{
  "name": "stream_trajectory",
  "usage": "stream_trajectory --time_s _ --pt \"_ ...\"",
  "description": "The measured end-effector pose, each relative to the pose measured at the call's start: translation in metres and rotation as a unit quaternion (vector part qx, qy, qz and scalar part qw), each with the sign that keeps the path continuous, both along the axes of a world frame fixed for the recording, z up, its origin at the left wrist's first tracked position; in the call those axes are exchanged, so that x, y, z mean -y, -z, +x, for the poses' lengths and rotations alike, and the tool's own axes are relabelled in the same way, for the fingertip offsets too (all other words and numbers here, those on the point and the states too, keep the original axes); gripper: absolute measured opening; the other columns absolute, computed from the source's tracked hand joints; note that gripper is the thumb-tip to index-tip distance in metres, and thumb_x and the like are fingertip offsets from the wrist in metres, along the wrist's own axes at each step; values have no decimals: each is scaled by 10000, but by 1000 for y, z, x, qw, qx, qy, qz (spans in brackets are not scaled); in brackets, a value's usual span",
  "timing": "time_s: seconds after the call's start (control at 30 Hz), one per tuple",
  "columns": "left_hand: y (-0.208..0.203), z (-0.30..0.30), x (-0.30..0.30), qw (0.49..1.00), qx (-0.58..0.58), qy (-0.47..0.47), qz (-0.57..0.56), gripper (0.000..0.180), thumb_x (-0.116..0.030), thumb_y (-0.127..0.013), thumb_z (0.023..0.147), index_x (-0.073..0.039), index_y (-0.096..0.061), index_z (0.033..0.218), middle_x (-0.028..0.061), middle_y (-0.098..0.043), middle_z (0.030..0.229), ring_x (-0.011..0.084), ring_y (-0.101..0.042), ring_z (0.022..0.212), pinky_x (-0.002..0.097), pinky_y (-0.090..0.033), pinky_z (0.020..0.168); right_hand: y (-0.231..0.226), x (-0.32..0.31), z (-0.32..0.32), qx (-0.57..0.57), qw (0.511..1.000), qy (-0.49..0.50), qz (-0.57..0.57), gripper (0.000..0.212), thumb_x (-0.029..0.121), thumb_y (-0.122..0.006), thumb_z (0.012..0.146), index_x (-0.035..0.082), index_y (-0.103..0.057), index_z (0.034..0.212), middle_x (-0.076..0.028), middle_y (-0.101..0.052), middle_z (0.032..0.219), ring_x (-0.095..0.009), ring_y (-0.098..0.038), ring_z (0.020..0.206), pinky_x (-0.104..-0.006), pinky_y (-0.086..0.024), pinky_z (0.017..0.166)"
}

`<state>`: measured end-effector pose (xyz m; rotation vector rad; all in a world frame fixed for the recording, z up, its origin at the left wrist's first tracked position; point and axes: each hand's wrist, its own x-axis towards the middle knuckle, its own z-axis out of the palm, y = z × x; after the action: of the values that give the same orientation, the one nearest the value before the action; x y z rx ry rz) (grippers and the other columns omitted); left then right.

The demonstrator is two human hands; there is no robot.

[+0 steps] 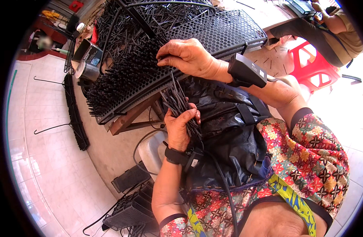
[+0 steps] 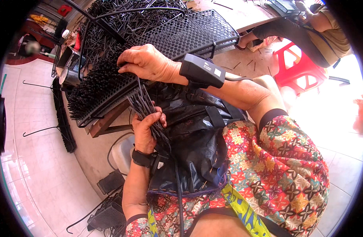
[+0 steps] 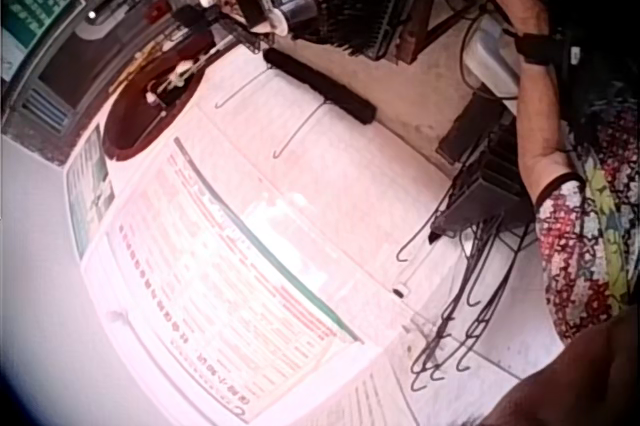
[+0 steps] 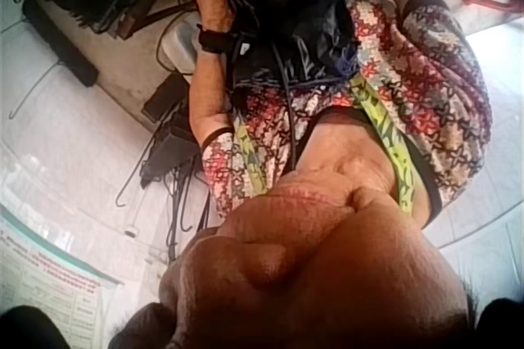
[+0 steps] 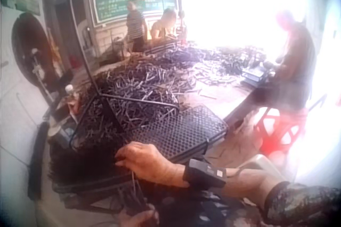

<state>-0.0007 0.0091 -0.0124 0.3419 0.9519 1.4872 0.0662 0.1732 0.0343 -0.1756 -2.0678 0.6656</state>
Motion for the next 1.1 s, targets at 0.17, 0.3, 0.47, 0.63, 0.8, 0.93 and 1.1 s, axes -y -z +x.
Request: stream_trajectory --time_s 0.17,0.3,0.47,0.63,0.8,0.93,1.1 --pt "-1 1 0 1000 -1 3 -17 337 43 -601 663 3 -470 971 87 -557 756 184 -547 567 274 -451 464 0 -3 1 8 999 12 -33 166 111 -627 745 4 -584 864 -96 -608 728 -185 -621 663 -238 -484 564" --pt "0 0 0 1000 0 0 -13 339 44 -603 659 5 -470 969 90 -556 754 187 -546 564 277 -449 462 1 -3 3 31 996 18 -83 165 104 -623 748 6 -576 872 -95 -606 671 -166 -618 618 -225 -471 530" --pt "1 0 0 1000 2 6 -19 337 46 -599 657 11 -468 966 95 -553 755 190 -544 566 283 -446 463 6 3 1 42 996 64 -39 151 112 -624 743 1 -575 832 -106 -588 661 -212 -596 582 -269 -469 525" --pt "1 0 0 1000 0 9 -10 339 42 -590 656 13 -465 970 101 -552 762 192 -544 575 286 -451 470 -4 7 -15 140 984 99 58 152 151 -577 761 -1 -572 752 -143 -550 640 -323 -549 573 -370 -452 519" --pt "1 1 0 1000 -10 15 -9 354 24 -580 654 15 -459 986 112 -552 772 195 -543 587 289 -460 486 -21 -1 -28 263 958 76 81 195 154 -542 738 -3 -536 622 -177 -514 552 -363 -527 550 -400 -435 499" --pt "0 1 -1 1000 -4 14 -8 352 29 -579 656 13 -458 986 108 -550 763 194 -543 579 290 -458 480 -24 -5 -30 198 970 66 122 199 152 -552 693 0 -506 572 -185 -493 517 -372 -518 526 -404 -423 468" --pt "1 1 4 1000 -6 8 -16 343 50 -576 658 14 -461 978 103 -553 761 196 -545 575 294 -457 478 -10 5 -15 194 971 102 98 223 180 -549 743 18 -499 598 -165 -498 513 -357 -522 507 -402 -416 456"
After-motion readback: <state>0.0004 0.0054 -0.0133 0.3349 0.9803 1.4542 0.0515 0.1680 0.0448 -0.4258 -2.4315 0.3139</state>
